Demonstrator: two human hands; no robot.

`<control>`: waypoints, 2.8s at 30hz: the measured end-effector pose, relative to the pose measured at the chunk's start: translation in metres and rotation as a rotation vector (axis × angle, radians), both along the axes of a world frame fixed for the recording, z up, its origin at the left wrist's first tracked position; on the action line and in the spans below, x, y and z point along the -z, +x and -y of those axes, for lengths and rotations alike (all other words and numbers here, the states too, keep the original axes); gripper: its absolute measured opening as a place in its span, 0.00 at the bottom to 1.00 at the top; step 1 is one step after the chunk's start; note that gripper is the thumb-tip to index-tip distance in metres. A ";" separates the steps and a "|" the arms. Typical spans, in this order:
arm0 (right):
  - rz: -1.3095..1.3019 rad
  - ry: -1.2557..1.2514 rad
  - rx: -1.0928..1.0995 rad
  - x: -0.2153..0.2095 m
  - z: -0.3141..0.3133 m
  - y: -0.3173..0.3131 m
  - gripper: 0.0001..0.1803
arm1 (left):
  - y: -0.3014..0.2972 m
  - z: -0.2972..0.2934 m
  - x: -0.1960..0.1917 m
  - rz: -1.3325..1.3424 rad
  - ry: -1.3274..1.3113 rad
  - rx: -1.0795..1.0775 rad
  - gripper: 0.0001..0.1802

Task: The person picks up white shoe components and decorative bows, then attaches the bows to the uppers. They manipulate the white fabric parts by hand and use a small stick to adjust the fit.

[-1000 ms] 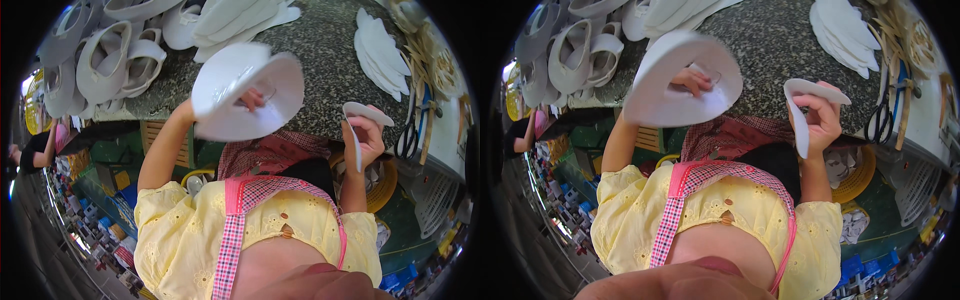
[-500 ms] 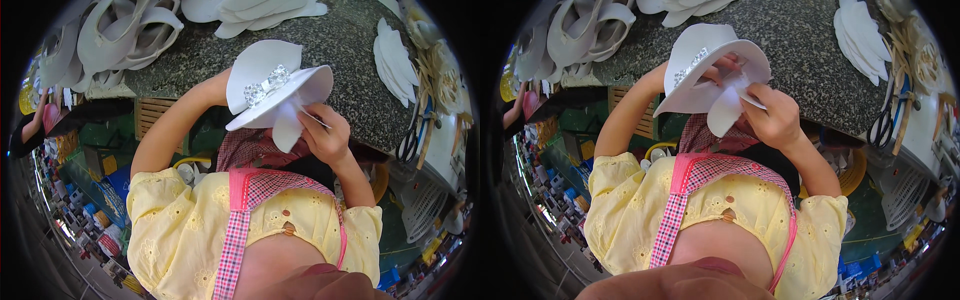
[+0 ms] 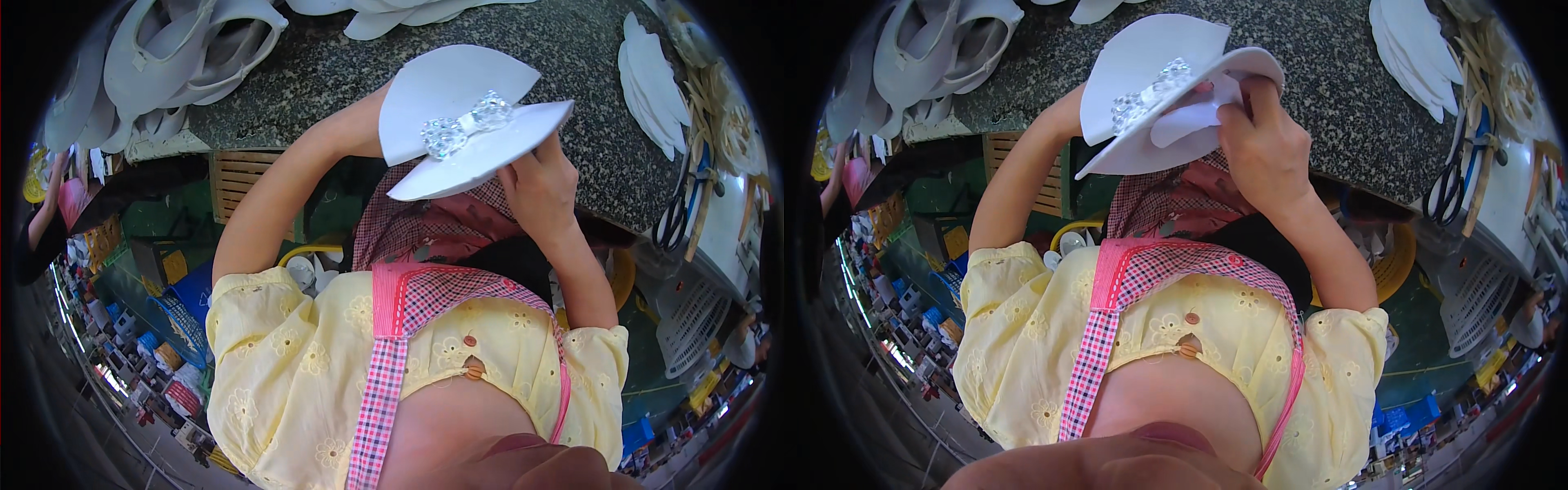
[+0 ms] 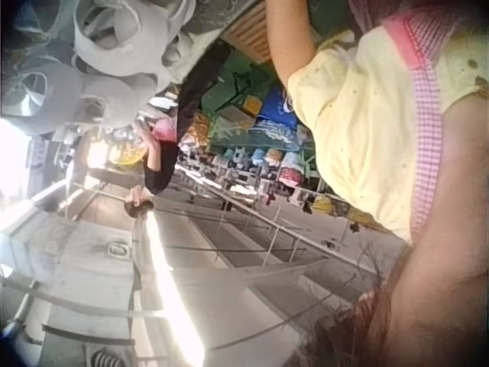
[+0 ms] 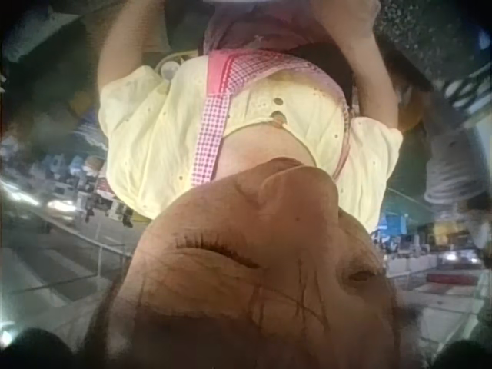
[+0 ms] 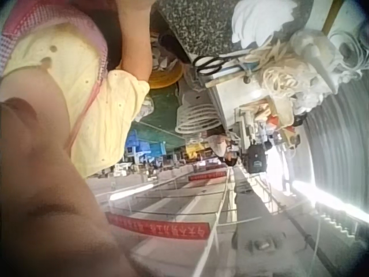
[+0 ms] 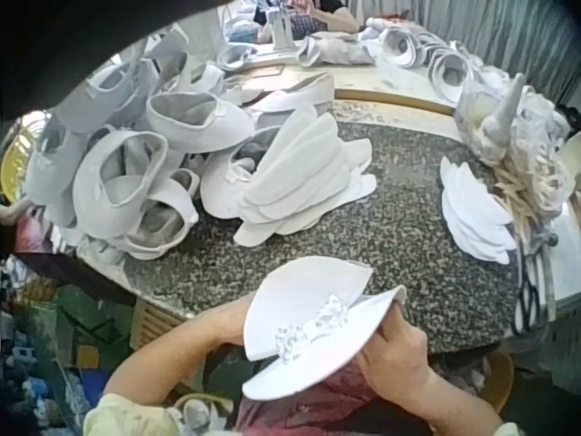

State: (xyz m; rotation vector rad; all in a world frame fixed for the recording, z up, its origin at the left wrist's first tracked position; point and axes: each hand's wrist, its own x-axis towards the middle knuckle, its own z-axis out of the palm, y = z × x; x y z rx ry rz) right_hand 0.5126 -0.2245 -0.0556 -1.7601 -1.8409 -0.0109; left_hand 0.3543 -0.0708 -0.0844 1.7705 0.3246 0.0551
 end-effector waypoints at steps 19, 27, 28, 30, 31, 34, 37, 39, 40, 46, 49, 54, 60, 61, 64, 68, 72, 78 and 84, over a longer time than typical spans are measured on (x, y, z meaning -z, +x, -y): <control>-0.106 0.020 0.014 0.020 0.005 0.005 0.10 | -0.002 0.000 -0.011 -0.044 0.454 0.016 0.35; -0.102 -0.096 0.020 0.020 0.001 0.010 0.09 | 0.007 0.008 -0.016 0.188 0.696 0.037 0.32; -0.103 -0.105 0.030 0.020 0.001 0.009 0.09 | 0.007 0.008 -0.014 0.211 0.739 0.118 0.30; -0.127 -0.087 0.041 0.024 0.003 0.009 0.09 | 0.010 0.009 -0.009 0.200 0.746 0.107 0.28; -0.149 -0.071 0.047 0.025 0.004 0.009 0.09 | 0.012 0.008 -0.006 0.118 0.581 0.107 0.28; -0.241 -0.064 0.070 0.023 0.004 0.010 0.09 | 0.012 0.006 -0.002 0.137 0.621 0.129 0.30; -0.345 -0.030 0.047 0.026 0.004 0.014 0.09 | 0.005 0.005 0.013 0.188 0.758 0.171 0.30; -0.365 -0.034 0.040 0.027 0.004 0.015 0.09 | 0.004 0.007 0.019 0.148 0.616 0.168 0.29; -0.381 -0.037 0.024 0.027 0.003 0.016 0.09 | 0.002 0.006 0.020 0.147 0.612 0.175 0.29; -0.446 0.021 -0.061 0.016 0.004 0.025 0.12 | 0.019 0.000 -0.004 0.219 0.746 0.184 0.29; -0.378 0.195 -0.062 0.009 0.003 0.040 0.20 | 0.027 -0.004 -0.006 0.229 0.783 0.295 0.31; -0.501 0.089 0.088 0.004 -0.009 0.028 0.20 | 0.042 -0.012 -0.007 0.280 0.637 0.349 0.28; -0.626 0.030 0.199 0.016 -0.009 0.036 0.20 | 0.049 -0.008 -0.015 0.132 0.277 0.337 0.27; -0.609 0.016 0.174 0.020 -0.011 0.040 0.20 | 0.047 -0.010 -0.004 0.144 0.398 0.381 0.27; -0.403 -0.090 0.088 0.015 -0.015 0.047 0.14 | 0.050 -0.009 -0.022 0.041 0.404 0.350 0.27; -0.265 -0.064 0.065 0.014 -0.019 0.048 0.10 | 0.052 -0.009 -0.022 0.019 0.456 0.369 0.25; -0.207 -0.159 0.216 0.011 -0.008 0.064 0.11 | 0.063 -0.010 -0.033 -0.044 0.543 0.397 0.23; -0.436 -0.059 -0.367 0.008 0.004 0.054 0.21 | 0.053 -0.009 -0.039 -0.063 0.522 0.428 0.18; -0.103 -0.200 -0.528 0.008 -0.004 0.065 0.15 | 0.019 0.023 -0.068 0.229 0.735 -0.288 0.22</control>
